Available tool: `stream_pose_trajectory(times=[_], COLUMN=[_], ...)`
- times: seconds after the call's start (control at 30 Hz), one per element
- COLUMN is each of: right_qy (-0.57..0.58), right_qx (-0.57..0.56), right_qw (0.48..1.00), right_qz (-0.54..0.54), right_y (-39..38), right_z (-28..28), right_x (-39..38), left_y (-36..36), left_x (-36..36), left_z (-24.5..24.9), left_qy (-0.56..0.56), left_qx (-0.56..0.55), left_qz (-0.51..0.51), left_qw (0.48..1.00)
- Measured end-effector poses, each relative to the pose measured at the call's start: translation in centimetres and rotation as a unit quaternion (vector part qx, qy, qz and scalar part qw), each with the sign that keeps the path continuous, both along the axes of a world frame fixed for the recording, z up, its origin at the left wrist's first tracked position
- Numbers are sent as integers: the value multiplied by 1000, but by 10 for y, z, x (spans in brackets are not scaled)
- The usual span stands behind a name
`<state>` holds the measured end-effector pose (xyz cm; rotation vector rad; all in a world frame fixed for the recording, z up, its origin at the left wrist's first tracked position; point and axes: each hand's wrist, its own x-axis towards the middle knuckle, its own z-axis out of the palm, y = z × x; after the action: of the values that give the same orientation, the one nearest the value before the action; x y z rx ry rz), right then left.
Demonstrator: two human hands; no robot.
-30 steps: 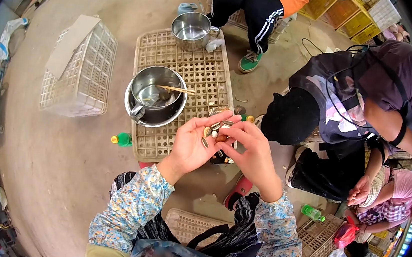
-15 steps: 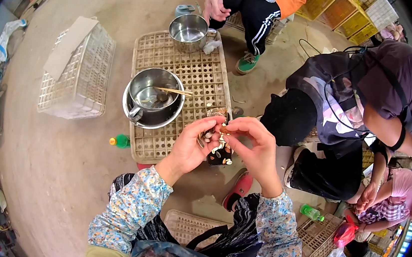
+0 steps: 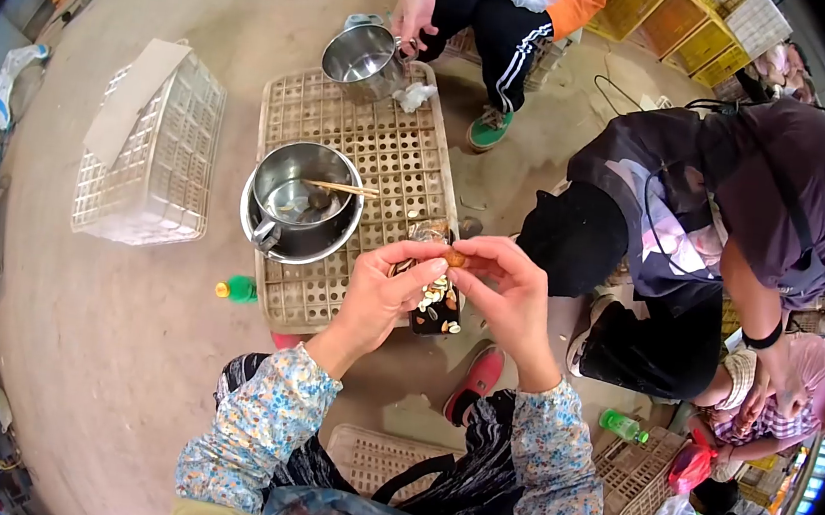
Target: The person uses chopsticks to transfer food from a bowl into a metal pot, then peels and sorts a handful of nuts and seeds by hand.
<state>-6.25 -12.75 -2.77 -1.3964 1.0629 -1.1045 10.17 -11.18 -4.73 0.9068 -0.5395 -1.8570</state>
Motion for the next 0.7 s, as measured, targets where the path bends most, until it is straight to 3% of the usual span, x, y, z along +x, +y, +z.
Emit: stream_pose_trajectory(times=[0.07,0.13,0.23,0.3,0.37,0.47,0.5,0.53,0.57,0.6,0.63,0.7], right_qy=[7,-103,-131,-167,-303,-332,-338,-379,-420,-440,-458,-441], right_qx=[20,109,140,164,173,164,159,127,95,-11,-104,-145], right_qw=[1000,988,981,972,932,906,892,869,838,825,787,786], right_qz=[7,41,36,28,97,204,253,291,335,354,399,408], right_y=[-1,-3,-6,-6,0,23,32,42,47,53,51,47], right_z=[1,1,2,7,24,76,89,100,108,111,112,130], right_x=[-2,-4,-7,-10,-11,-18,-23,-23,-22,-27,-22,-29], left_y=[-1,-2,-4,-7,-5,-4,-2,-2,-2,-6,-6,-5], left_x=[0,0,0,2,4,1,-5,3,1,3,3,0], left_z=[0,-1,-2,-1,-4,-10,7,-23,-14,-18,-16,-16], left_qy=[-11,-21,-18,62,26,-63,-137,-4,35,70,50,25], left_qx=[0,-3,-3,56,60,-27,20,86,59,82,64,75], left_qz=[4,6,-7,16,39,12,34,51,34,10,0,13], left_qw=[1000,1000,1000,996,997,998,990,995,997,994,997,997])
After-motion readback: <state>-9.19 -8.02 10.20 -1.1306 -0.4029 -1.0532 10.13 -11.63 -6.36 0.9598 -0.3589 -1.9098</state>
